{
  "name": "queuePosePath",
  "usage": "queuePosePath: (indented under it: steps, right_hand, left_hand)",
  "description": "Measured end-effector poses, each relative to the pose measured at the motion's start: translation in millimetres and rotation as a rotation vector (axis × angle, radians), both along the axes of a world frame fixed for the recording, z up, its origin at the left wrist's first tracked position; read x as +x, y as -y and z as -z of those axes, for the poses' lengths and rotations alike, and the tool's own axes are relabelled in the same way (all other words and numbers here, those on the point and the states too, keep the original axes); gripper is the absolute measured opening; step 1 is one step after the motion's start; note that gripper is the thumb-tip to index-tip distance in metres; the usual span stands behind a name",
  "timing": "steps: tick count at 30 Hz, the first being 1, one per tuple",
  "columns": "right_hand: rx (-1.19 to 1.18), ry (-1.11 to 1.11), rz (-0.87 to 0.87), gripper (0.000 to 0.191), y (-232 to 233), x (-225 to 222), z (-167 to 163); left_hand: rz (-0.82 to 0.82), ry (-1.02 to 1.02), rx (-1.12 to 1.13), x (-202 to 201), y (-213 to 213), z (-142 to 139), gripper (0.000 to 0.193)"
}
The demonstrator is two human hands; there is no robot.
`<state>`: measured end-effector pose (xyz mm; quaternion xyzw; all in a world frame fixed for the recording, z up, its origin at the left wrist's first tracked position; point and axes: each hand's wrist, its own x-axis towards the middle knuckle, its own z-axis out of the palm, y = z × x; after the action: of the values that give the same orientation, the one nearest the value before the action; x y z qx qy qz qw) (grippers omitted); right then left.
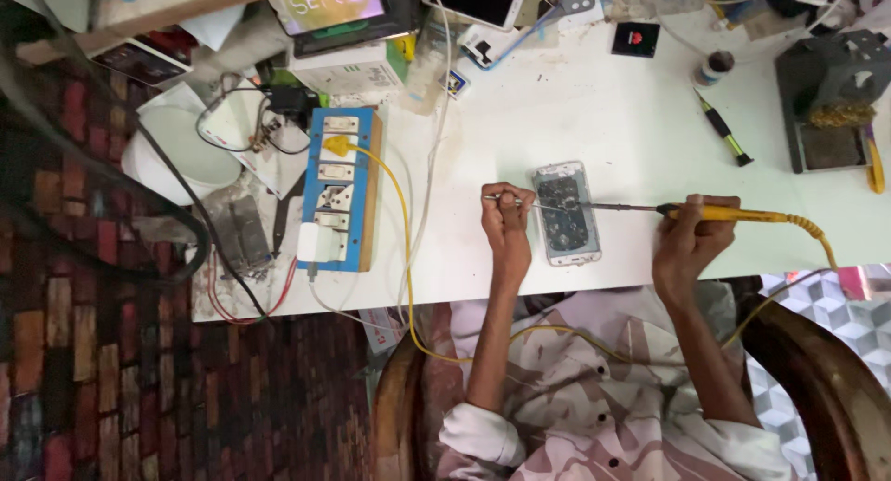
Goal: The person uses a soldering iron and solder wire to apply solder to multiple points on a disassembled smartphone circuit board. The person holds the board steady with one hand while applying heat and solder with the other.
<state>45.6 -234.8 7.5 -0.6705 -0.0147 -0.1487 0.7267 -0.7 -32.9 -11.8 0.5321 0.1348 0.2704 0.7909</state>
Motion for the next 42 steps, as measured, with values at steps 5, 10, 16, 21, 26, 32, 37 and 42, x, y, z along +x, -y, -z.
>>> queuePosePath:
  steps: [5,10,16,21,26,32,37,42]
  right_hand:
    - [0.141,-0.044,-0.009,0.012,4.5,7.0,7.0]
    - [0.146,-0.080,0.008,0.013,2.4,7.9,6.2]
    - [0.014,-0.078,0.065,0.018,-0.4,3.2,-5.8]
    - [-0.156,0.032,0.091,0.027,-2.5,-0.9,-10.2]
    - [-0.088,0.015,0.046,0.031,-1.9,1.5,-10.6]
    - [0.068,-0.112,-0.029,0.020,-0.3,6.2,-12.7]
    - [0.143,-0.143,-0.030,0.018,-0.5,7.6,-11.7]
    - [0.225,-0.150,-0.031,0.013,1.6,9.5,-6.7]
  left_hand:
    - [0.016,0.069,0.012,-1.4,1.4,-3.6,0.021]
    - [-0.029,-0.019,0.052,-2.1,2.3,-9.2,0.023]
    - [-0.027,-0.036,0.021,-2.2,3.5,-10.8,0.023]
    - [-0.001,-0.001,0.015,-3.0,2.8,-10.1,0.024]
    - [-0.013,-0.029,0.017,-1.4,2.2,-8.9,0.024]
    - [-0.032,-0.035,0.027,-2.7,3.6,-2.1,0.025]
    - [-0.035,-0.024,0.040,-1.3,2.4,-0.1,0.025]
    - [-0.023,0.003,0.016,0.2,1.6,-5.4,0.023]
